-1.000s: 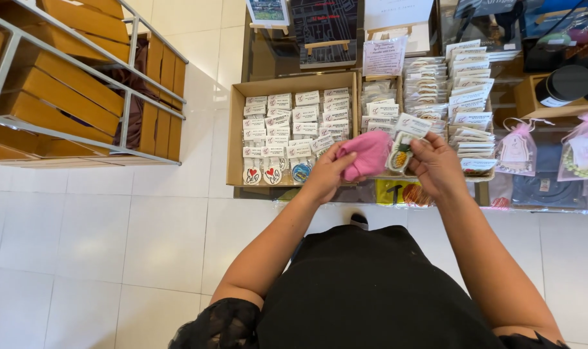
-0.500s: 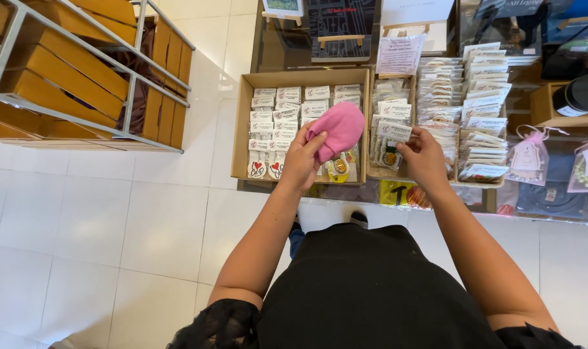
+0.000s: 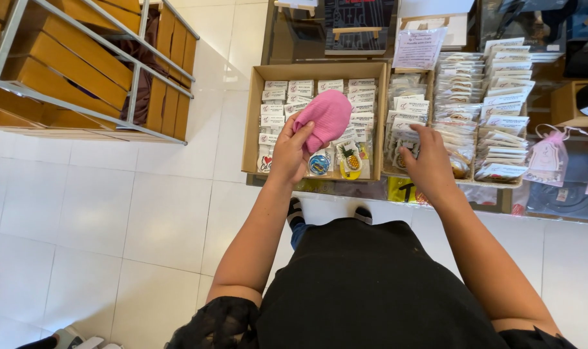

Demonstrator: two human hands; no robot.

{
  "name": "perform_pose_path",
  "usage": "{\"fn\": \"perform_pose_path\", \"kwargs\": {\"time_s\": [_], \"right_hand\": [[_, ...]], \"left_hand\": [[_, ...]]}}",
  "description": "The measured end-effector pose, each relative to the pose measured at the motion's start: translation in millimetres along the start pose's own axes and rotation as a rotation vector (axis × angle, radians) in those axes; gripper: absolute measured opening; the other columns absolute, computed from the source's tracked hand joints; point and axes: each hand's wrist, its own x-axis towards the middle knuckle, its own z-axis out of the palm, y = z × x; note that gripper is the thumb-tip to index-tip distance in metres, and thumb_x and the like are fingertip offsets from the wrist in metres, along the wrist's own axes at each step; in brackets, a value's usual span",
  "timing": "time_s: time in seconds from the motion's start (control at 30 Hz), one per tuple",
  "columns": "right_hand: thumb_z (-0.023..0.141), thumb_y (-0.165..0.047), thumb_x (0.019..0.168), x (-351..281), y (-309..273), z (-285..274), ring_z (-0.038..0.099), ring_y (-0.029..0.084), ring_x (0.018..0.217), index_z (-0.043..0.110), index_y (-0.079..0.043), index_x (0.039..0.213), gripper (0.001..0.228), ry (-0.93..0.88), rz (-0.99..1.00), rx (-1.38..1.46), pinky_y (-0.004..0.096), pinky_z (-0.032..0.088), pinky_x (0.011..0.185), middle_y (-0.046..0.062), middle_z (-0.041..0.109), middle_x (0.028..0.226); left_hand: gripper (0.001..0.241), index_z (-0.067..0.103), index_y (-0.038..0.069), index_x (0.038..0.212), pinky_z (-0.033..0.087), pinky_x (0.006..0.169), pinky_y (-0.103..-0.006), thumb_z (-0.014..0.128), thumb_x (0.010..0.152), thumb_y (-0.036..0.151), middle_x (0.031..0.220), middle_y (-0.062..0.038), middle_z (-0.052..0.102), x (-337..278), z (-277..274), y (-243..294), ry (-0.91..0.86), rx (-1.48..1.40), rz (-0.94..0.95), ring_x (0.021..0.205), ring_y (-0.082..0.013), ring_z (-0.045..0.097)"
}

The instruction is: Organizing and picking through small merchandise items like stickers and pins on a display table.

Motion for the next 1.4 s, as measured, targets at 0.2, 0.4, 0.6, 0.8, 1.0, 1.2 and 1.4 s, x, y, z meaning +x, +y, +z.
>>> {"fn": "perform_pose_path", "kwargs": {"time_s": [0.2,0.4,0.6,0.8,1.0,1.2,1.4], "right_hand": [[0.069,-0.020,0.093,27,-89,-31,0.063,0.050,0.105,0.061,-0.009,0.137,0.046,-0.143,0.177,-0.091,0.054,0.050,0.090,0.031,0.043,0.153],[0.067,-0.022,0.100,55,-92,12,0.068,0.040,0.103,0.070,-0.009,0.127,0.030,-0.321,0.158,-0.064,0.049,0.053,0.092,0.018,0.073,0.114],[0.072,-0.023,0.091,68,-86,56,0.066,0.040,0.097,0.072,-0.009,0.122,0.034,-0.280,0.103,-0.145,0.050,0.053,0.084,0.019,0.064,0.110],[0.077,-0.022,0.087,65,-97,54,0.067,0.037,0.100,0.075,-0.009,0.107,0.024,-0.328,0.103,-0.175,0.048,0.055,0.086,0.014,0.062,0.112],[0.078,-0.021,0.086,59,-85,61,0.066,0.035,0.101,0.077,-0.008,0.100,0.019,-0.337,0.071,-0.184,0.047,0.055,0.085,0.014,0.066,0.108],[0.072,-0.024,0.096,59,-84,25,0.069,0.033,0.086,0.071,-0.005,0.113,0.026,-0.370,0.229,0.071,0.044,0.054,0.080,0.018,0.073,0.095],[0.063,-0.025,0.104,54,-9,36,0.069,0.016,0.090,0.057,-0.007,0.122,0.027,-0.200,0.523,1.036,0.038,0.060,0.077,0.007,0.070,0.104]], "left_hand": [[0.037,0.049,0.001,0.138,0.064,0.087,-0.0411,0.056,0.103,0.010,0.129,-0.015,0.059,-6,-5,17,0.022,0.015,-0.009,0.114,-0.0261,0.066],[0.037,0.049,0.002,0.137,0.065,0.087,-0.0405,0.057,0.102,0.011,0.128,-0.014,0.059,-4,-18,35,0.036,0.052,-0.019,0.113,-0.0246,0.067],[0.036,0.051,0.002,0.137,0.065,0.086,-0.0391,0.057,0.103,0.011,0.128,-0.013,0.060,8,-16,51,-0.047,0.117,-0.014,0.112,-0.0239,0.066],[0.036,0.051,0.001,0.137,0.064,0.087,-0.0400,0.058,0.103,0.010,0.128,-0.014,0.061,20,-5,55,-0.124,0.125,-0.051,0.111,-0.0247,0.067],[0.036,0.052,0.001,0.137,0.064,0.087,-0.0402,0.058,0.102,0.011,0.129,-0.014,0.061,26,-4,60,-0.152,0.171,-0.083,0.113,-0.0241,0.067],[0.035,0.053,0.000,0.135,0.064,0.087,-0.0409,0.058,0.102,0.009,0.127,-0.014,0.061,27,-7,69,-0.177,0.163,-0.086,0.111,-0.0260,0.067],[0.036,0.053,0.003,0.134,0.064,0.088,-0.0402,0.060,0.100,0.010,0.127,-0.011,0.061,25,10,72,-0.161,0.206,-0.116,0.113,-0.0231,0.066]]}}
